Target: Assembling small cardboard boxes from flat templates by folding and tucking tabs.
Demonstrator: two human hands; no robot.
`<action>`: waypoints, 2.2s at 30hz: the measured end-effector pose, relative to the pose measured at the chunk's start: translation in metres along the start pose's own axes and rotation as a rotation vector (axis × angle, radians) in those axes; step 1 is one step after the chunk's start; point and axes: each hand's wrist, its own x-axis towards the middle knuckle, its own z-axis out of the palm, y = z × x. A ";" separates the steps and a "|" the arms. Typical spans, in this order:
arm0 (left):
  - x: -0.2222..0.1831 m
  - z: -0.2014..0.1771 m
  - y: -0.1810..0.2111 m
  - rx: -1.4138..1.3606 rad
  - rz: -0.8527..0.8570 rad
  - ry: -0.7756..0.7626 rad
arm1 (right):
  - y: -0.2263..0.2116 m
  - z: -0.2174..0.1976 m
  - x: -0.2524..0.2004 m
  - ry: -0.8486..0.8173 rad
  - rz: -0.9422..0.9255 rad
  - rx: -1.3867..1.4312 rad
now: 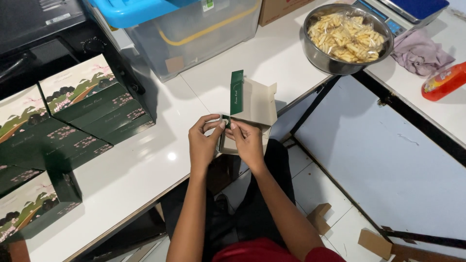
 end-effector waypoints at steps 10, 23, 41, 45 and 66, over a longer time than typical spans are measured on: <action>0.004 -0.005 -0.014 -0.134 -0.058 -0.068 | 0.025 -0.010 0.009 -0.009 0.139 0.277; 0.005 -0.004 -0.015 -0.040 -0.034 -0.091 | 0.047 -0.009 0.010 -0.011 0.162 0.278; -0.016 0.012 -0.009 0.269 0.200 0.051 | 0.098 0.009 0.019 0.162 0.286 0.513; -0.013 0.018 -0.018 0.496 0.366 0.083 | 0.096 0.011 0.022 0.171 0.261 0.440; 0.040 -0.016 -0.042 0.914 0.274 -0.029 | 0.000 -0.057 -0.012 0.251 -0.279 -0.140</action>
